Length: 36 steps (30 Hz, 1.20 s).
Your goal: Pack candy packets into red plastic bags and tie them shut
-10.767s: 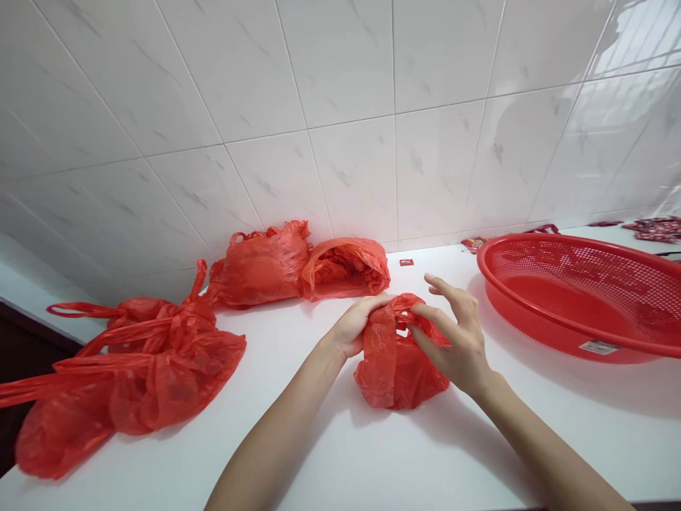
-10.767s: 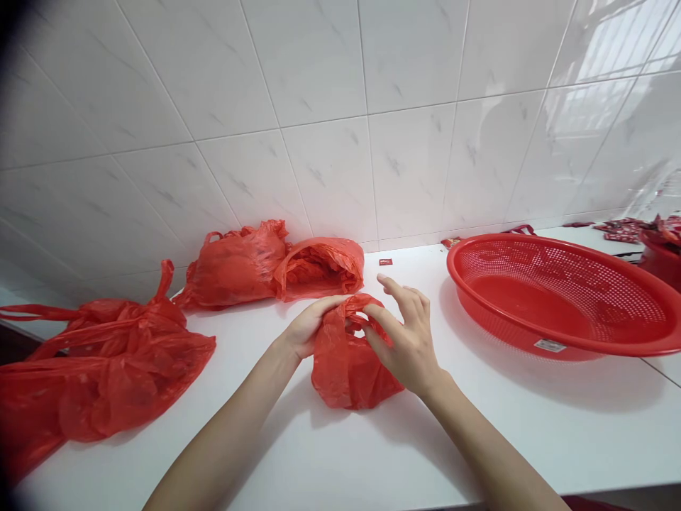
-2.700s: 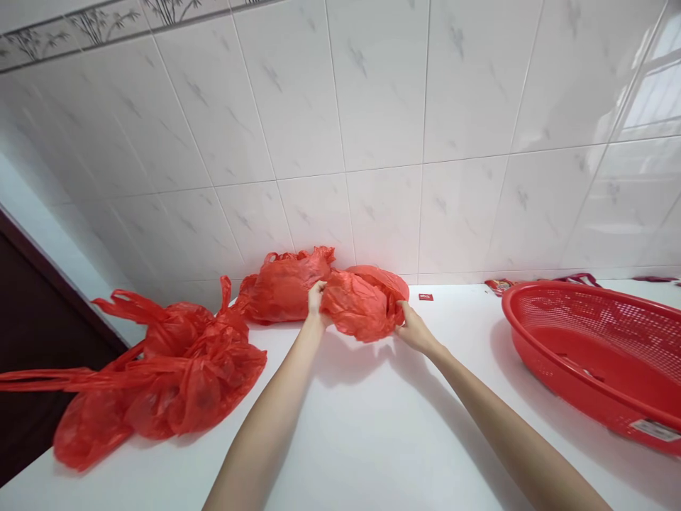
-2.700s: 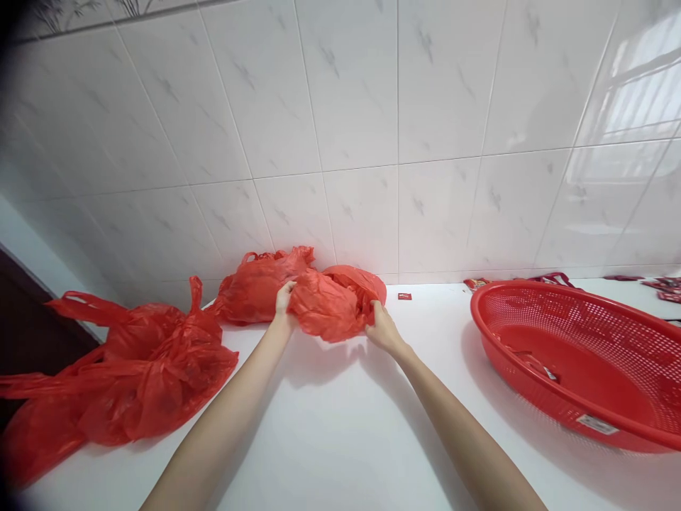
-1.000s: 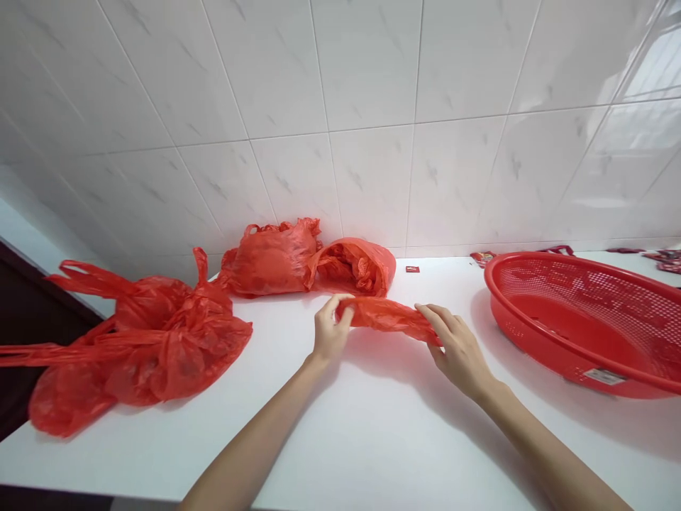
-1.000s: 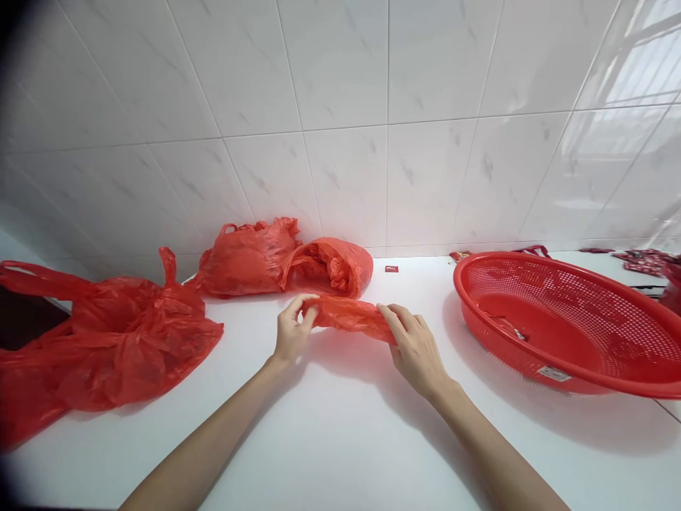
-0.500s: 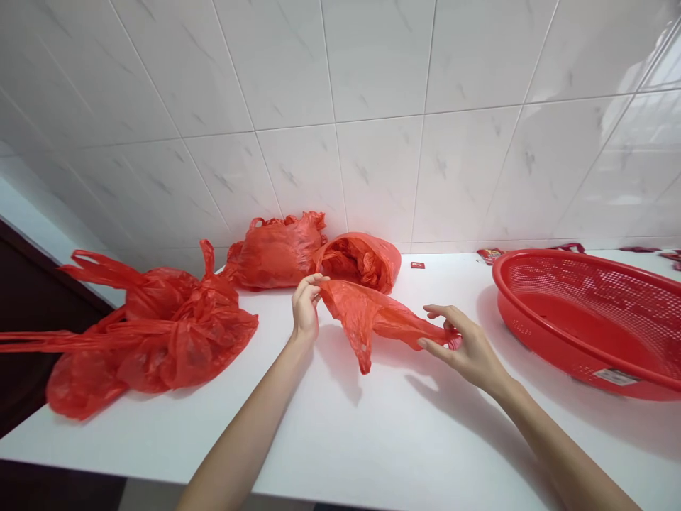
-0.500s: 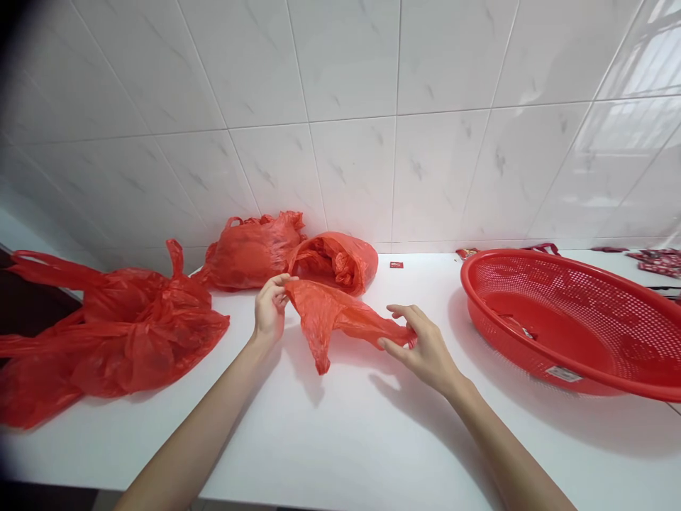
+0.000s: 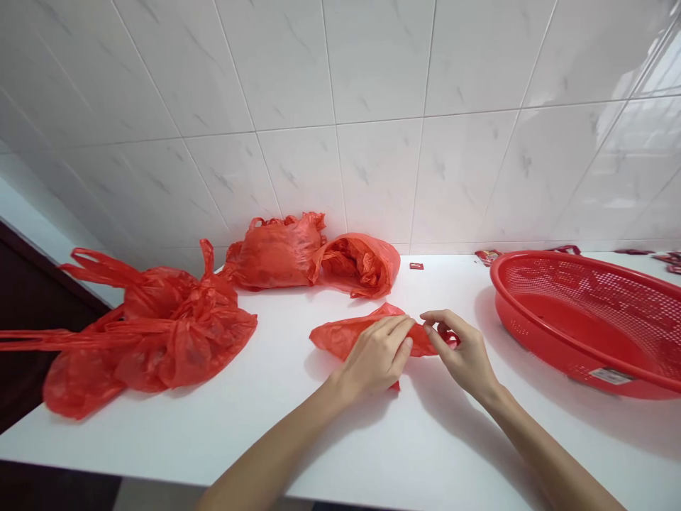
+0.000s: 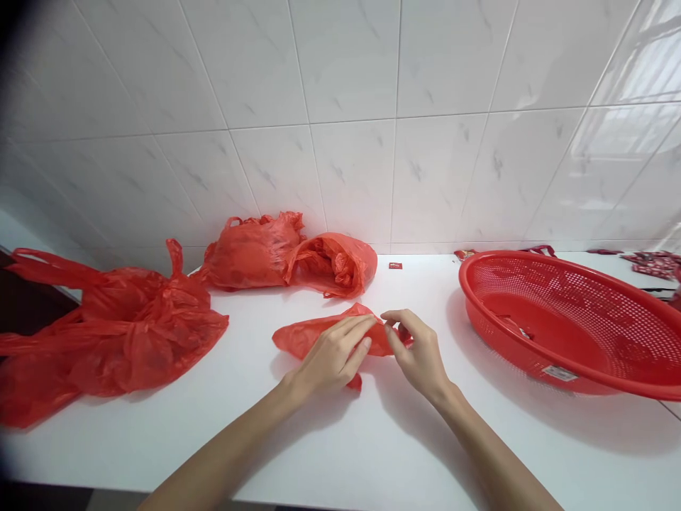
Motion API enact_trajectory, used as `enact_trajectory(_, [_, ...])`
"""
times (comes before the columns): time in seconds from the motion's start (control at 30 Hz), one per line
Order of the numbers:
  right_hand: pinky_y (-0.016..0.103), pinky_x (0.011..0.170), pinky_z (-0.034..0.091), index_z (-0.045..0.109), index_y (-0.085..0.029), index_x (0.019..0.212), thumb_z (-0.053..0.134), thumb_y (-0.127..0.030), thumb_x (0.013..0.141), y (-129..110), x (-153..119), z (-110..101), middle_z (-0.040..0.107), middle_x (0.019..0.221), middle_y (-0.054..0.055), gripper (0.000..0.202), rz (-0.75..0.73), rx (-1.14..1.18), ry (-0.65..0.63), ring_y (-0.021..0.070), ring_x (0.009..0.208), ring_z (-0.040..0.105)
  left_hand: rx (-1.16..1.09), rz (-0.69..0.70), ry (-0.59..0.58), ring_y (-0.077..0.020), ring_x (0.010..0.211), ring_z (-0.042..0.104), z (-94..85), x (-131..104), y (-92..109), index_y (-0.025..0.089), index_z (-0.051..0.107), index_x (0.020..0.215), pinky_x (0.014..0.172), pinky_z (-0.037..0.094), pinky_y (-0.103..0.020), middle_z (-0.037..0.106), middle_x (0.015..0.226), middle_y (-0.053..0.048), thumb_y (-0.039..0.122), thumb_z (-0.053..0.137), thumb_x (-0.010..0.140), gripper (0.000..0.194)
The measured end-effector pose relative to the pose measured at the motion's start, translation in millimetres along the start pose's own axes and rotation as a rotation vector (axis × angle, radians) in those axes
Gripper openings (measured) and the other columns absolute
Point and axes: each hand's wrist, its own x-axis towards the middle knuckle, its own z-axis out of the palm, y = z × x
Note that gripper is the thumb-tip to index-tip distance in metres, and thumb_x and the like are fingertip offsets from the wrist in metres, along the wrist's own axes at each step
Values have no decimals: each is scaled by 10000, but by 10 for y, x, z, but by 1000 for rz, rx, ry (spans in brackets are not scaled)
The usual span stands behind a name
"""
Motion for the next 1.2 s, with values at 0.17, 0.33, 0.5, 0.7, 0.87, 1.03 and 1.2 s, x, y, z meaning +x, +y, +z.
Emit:
enact_trajectory(0.17, [252, 526, 448, 674, -236, 901, 541, -194, 940, -60, 5, -10, 685, 810, 10, 145, -72, 67, -1, 132, 609, 546, 222, -206, 16, -317, 1351, 535, 56, -19, -147, 166, 692, 1167, 1146, 416, -574, 579, 1435, -174, 251, 414, 1007, 332])
enact_trajectory(0.33, [250, 517, 437, 726, -242, 853, 485, -103, 906, -70, -6, -40, 640, 862, 43, 283, -168, 77, -61, 155, 713, 604, 386, -357, 55, -400, 1462, 372, -15, -4, -264, 175, 742, 874, 1175, 282, -689, 480, 1528, -169, 222, 536, 935, 220])
enact_trajectory(0.5, [296, 538, 447, 769, -251, 860, 433, -108, 898, -42, -38, -23, 626, 988, 80, 368, -172, -152, -178, 137, 617, 529, 454, -511, 59, -429, 1435, 403, -74, -9, -389, 197, 716, 1154, 1128, 289, -734, 442, 1546, -208, 102, 535, 873, 347])
enact_trajectory(0.7, [311, 543, 489, 765, -247, 1017, 408, -141, 916, 28, -47, 42, 645, 1086, 102, 386, -79, -424, -253, 151, 612, 581, 305, -201, 162, -339, 1382, 478, 45, -59, -320, 212, 727, 1059, 1170, 301, -645, 515, 1489, -153, 178, 531, 915, 246])
enact_trajectory(0.87, [313, 569, 518, 728, -223, 1150, 375, -148, 940, 21, -46, 68, 659, 1040, 102, 417, -56, -402, -238, 168, 640, 626, 243, -81, 91, -324, 1415, 435, 248, -19, -193, 194, 744, 979, 1183, 319, -602, 491, 1504, -165, 226, 480, 965, 266])
enact_trajectory(1.03, [315, 587, 518, 723, -222, 1156, 353, -121, 932, -17, -67, 89, 665, 1003, 95, 444, -104, -346, -254, 180, 677, 635, 341, -363, 102, -396, 1490, 303, 240, 61, -315, 173, 722, 952, 1154, 271, -694, 356, 1603, -183, 297, 437, 996, 314])
enact_trajectory(1.2, [284, 500, 420, 737, -250, 1030, 386, -100, 904, -55, -79, 107, 641, 1069, 94, 402, -61, -542, -357, 139, 564, 563, 370, -541, 170, -432, 1438, 377, 91, 86, -508, 157, 708, 829, 1147, 274, -692, 414, 1557, -218, 297, 576, 911, 210])
